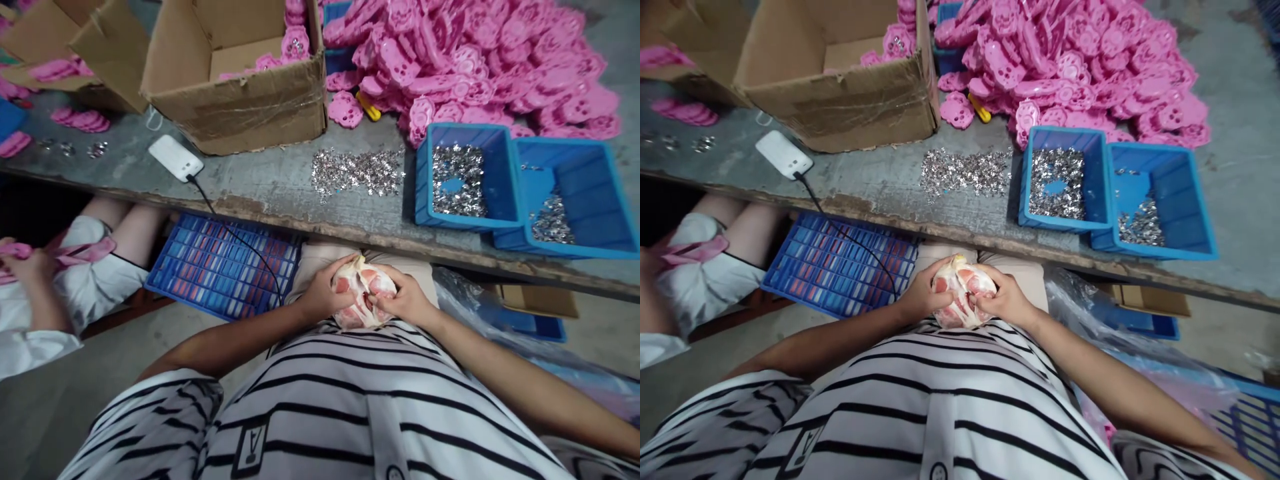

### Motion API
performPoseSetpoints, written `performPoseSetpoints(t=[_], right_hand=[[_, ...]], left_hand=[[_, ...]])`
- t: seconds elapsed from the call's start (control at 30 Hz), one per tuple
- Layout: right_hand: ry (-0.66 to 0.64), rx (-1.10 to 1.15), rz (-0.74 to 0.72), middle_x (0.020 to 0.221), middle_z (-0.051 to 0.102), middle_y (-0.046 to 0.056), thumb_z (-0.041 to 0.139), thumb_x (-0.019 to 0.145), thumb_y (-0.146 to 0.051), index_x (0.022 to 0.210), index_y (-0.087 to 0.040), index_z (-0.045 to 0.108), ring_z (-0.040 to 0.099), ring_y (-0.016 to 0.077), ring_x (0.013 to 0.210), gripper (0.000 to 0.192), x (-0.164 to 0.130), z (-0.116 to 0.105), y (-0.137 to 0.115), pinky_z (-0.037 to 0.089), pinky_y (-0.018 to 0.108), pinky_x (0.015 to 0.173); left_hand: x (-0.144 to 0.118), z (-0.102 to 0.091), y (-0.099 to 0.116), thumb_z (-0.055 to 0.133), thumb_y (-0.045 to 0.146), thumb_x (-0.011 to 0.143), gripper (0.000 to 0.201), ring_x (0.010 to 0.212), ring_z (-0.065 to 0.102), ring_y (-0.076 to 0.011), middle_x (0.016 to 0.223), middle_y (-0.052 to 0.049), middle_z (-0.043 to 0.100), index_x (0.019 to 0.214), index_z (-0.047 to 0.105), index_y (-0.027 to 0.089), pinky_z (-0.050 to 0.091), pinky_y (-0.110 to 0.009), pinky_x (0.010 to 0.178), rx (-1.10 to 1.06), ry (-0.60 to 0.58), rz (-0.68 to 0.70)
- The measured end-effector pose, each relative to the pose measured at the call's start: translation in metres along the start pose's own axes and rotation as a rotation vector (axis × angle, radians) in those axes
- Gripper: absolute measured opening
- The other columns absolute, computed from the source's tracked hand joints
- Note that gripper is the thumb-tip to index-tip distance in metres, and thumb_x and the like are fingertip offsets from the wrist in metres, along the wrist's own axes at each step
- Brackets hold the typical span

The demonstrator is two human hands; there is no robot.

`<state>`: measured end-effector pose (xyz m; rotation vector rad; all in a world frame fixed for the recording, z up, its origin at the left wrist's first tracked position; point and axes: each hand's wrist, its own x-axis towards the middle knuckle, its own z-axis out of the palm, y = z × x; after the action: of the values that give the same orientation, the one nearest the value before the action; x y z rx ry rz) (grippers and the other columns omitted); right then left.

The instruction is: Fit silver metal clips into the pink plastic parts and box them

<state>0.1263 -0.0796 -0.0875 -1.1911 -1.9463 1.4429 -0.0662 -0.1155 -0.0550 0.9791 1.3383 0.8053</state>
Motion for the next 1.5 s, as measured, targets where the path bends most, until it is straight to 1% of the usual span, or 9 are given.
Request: performPoseSetpoints(t=[0.1, 0.2, 0.33, 0.5, 0.8, 0.97, 1.07, 1.23, 1.5], right_hand=[[-0.055, -0.133, 0.0, 0.084, 0.07, 0.003, 0.058, 0.073, -0.035, 0.122, -0.016, 0.054, 0.061, 0.0158, 0.066, 0.052, 0.004, -0.004, -0.015, 0.051, 0.027, 0.062], [-0.035, -0.44, -0.014, 0.09, 0.07, 0.007, 0.05, 0.078, -0.029, 0.129, -0.014, 0.048, 0.063, 0.0197, 0.069, 0.053, 0.004, -0.005, -0.037, 0.05, 0.032, 0.064], [0.039, -0.68, -0.086, 0.108, 0.066, 0.016, 0.04, 0.087, -0.03, 0.126, -0.011, 0.048, 0.065, 0.0257, 0.087, 0.043, 0.006, 0.002, -0.057, 0.049, 0.036, 0.071], [0.038, -0.785, 0.066, 0.098, 0.066, 0.014, 0.039, 0.09, -0.033, 0.113, -0.012, 0.054, 0.065, 0.0269, 0.08, 0.035, 0.014, 0.009, -0.058, 0.045, 0.034, 0.063], [0.058, -0.478, -0.299, 0.085, 0.067, 0.007, 0.045, 0.085, -0.03, 0.105, -0.017, 0.054, 0.063, 0.0203, 0.074, 0.026, 0.024, -0.002, -0.015, 0.046, 0.03, 0.065], [0.087, -0.277, -0.388, 0.085, 0.068, 0.004, 0.05, 0.081, -0.026, 0.102, -0.02, 0.056, 0.062, 0.0168, 0.071, 0.023, 0.031, 0.002, 0.001, 0.047, 0.027, 0.065], [0.115, -0.168, -0.381, 0.084, 0.068, 0.003, 0.052, 0.079, -0.025, 0.098, -0.019, 0.058, 0.062, 0.0153, 0.069, 0.02, 0.032, 0.005, 0.005, 0.047, 0.026, 0.063], [0.087, -0.052, -0.251, 0.077, 0.068, 0.002, 0.057, 0.08, -0.029, 0.093, -0.017, 0.062, 0.061, 0.0136, 0.065, 0.019, 0.033, 0.006, 0.009, 0.048, 0.024, 0.061], [-0.009, 0.133, -0.104, 0.086, 0.071, 0.005, 0.057, 0.08, -0.037, 0.098, -0.013, 0.066, 0.063, 0.0153, 0.073, 0.031, 0.041, 0.0, 0.007, 0.051, 0.027, 0.068]], left_hand=[[0.002, 0.004, 0.006, 0.056, 0.013, 0.055, 0.079, 0.081, 0.06, -0.0148, 0.113, -0.007, 0.065, 0.134, 0.049, 0.012, 0.051, -0.027, 0.079, 0.01, 0.052, 0.046], [0.002, 0.009, 0.011, 0.056, 0.011, 0.057, 0.08, 0.107, 0.059, -0.021, 0.13, -0.012, 0.058, 0.136, 0.045, 0.011, 0.046, -0.032, 0.097, -0.013, 0.086, 0.077], [0.002, 0.013, 0.012, 0.058, 0.012, 0.059, 0.081, 0.115, 0.058, -0.0229, 0.131, -0.013, 0.057, 0.138, 0.041, 0.01, 0.043, -0.035, 0.103, -0.069, 0.088, 0.091], [0.008, 0.013, 0.01, 0.065, 0.013, 0.053, 0.085, 0.109, 0.06, -0.0245, 0.128, -0.015, 0.06, 0.135, 0.042, 0.008, 0.046, -0.036, 0.099, -0.05, 0.072, 0.071], [0.01, 0.012, -0.002, 0.058, 0.013, 0.05, 0.084, 0.093, 0.061, -0.018, 0.119, -0.006, 0.065, 0.133, 0.049, 0.014, 0.048, -0.028, 0.086, -0.186, 0.06, -0.02], [0.015, 0.008, -0.017, 0.06, 0.012, 0.047, 0.082, 0.075, 0.057, -0.0133, 0.099, -0.001, 0.068, 0.128, 0.054, 0.016, 0.046, -0.024, 0.072, -0.345, 0.045, -0.053], [0.018, 0.004, -0.024, 0.063, 0.01, 0.044, 0.077, 0.069, 0.054, -0.0113, 0.089, 0.001, 0.067, 0.121, 0.058, 0.016, 0.045, -0.022, 0.067, -0.436, 0.024, -0.066], [0.023, -0.001, -0.037, 0.072, 0.013, 0.043, 0.061, 0.072, 0.06, -0.017, 0.086, -0.003, 0.068, 0.103, 0.063, 0.014, 0.047, -0.027, 0.068, -0.578, -0.074, -0.115], [0.029, 0.0, -0.039, 0.076, 0.02, 0.047, 0.057, 0.068, 0.064, -0.0197, 0.086, -0.008, 0.071, 0.102, 0.065, 0.013, 0.052, -0.032, 0.068, -0.673, -0.213, -0.102]])
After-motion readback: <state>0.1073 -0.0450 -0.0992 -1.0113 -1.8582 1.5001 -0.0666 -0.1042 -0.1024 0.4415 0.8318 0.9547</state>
